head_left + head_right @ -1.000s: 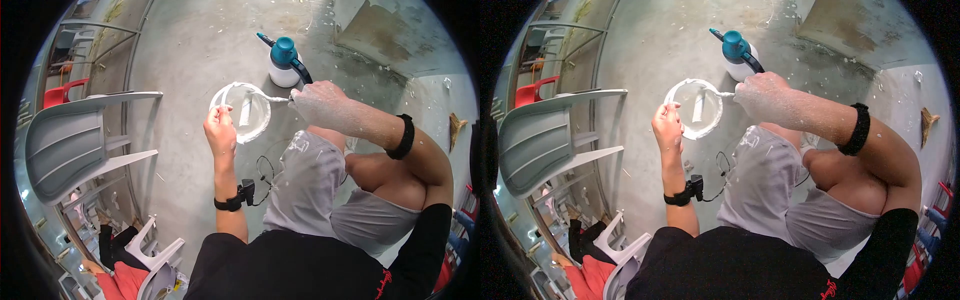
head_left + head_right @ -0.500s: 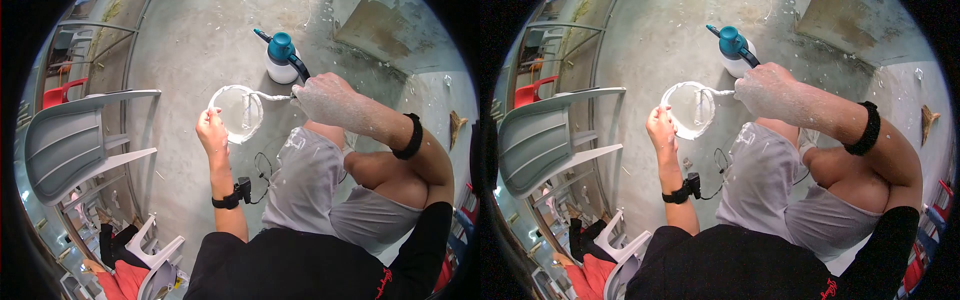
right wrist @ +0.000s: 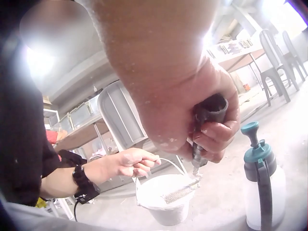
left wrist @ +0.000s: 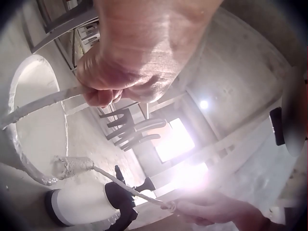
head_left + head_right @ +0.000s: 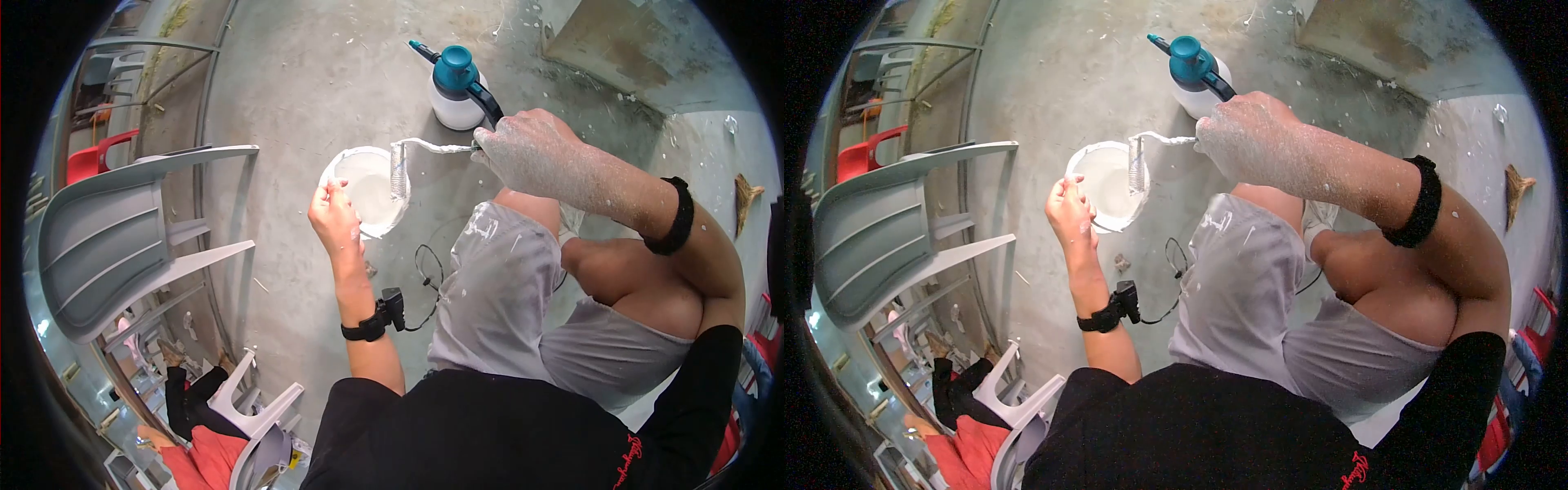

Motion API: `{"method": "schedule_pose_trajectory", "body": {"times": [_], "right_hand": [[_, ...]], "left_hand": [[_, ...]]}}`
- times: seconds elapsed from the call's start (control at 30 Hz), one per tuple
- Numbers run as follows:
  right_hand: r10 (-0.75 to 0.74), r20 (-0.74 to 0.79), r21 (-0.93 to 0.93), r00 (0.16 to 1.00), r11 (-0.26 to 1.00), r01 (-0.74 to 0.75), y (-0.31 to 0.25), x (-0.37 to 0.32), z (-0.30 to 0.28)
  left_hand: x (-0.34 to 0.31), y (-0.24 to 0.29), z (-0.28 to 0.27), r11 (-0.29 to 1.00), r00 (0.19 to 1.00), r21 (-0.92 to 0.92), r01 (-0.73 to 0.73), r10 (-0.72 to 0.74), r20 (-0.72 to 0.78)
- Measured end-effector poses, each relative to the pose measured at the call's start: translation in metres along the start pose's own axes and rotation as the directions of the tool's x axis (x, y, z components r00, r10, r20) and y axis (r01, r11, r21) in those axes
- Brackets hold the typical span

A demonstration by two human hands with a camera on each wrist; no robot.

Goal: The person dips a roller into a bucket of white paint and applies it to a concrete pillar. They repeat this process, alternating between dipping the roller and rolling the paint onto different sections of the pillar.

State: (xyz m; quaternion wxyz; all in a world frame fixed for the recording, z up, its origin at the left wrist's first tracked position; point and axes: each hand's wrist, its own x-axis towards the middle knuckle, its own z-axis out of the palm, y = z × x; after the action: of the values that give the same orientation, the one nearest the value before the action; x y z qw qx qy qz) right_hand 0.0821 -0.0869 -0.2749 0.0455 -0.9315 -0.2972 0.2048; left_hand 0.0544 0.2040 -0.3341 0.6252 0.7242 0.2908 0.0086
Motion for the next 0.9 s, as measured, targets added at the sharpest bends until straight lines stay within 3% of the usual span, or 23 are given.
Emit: {"method": "schedule_pose_trajectory", "body": {"times": [0.17,0.23,0.37,0.57,0.67,0.73,0.9], "right_hand": [[0.038,-0.011,0.008,0.999,0.999,-0.038,-0.005,0.001,-0.005],[0.089,0.061,0.026,0.994,0.996,-0.091,-0.007,0.003,-0.009],[0.045,0.041,0.049,0.998,0.998,-0.047,-0.004,0.004,-0.01],[0.144,0.056,0.12,0.988,0.981,-0.15,-0.004,0.009,-0.008],[0.13,-0.034,0.154,0.991,0.98,-0.124,0.001,0.011,-0.005],[0.218,-0.053,0.304,0.974,0.933,-0.193,-0.006,0.009,-0.023],[0.22,-0.092,0.305,0.971,0.935,-0.183,-0.005,0.01,-0.028]], "left_hand": [[0.002,0.0,-0.006,0.999,1.0,-0.037,0.006,-0.005,0.016],[0.002,0.001,-0.007,0.999,1.0,-0.033,0.006,-0.005,0.013],[0.001,0.001,-0.007,1.0,1.0,-0.019,0.024,-0.024,0.009],[0.006,-0.006,-0.011,1.0,1.0,-0.01,0.029,-0.029,-0.01],[0.006,-0.011,-0.01,0.999,0.999,-0.025,0.038,-0.039,-0.019],[0.005,-0.012,-0.01,0.998,0.998,-0.025,0.053,-0.054,-0.042],[0.006,-0.019,-0.016,0.996,0.996,-0.054,0.067,-0.07,-0.057]]}}
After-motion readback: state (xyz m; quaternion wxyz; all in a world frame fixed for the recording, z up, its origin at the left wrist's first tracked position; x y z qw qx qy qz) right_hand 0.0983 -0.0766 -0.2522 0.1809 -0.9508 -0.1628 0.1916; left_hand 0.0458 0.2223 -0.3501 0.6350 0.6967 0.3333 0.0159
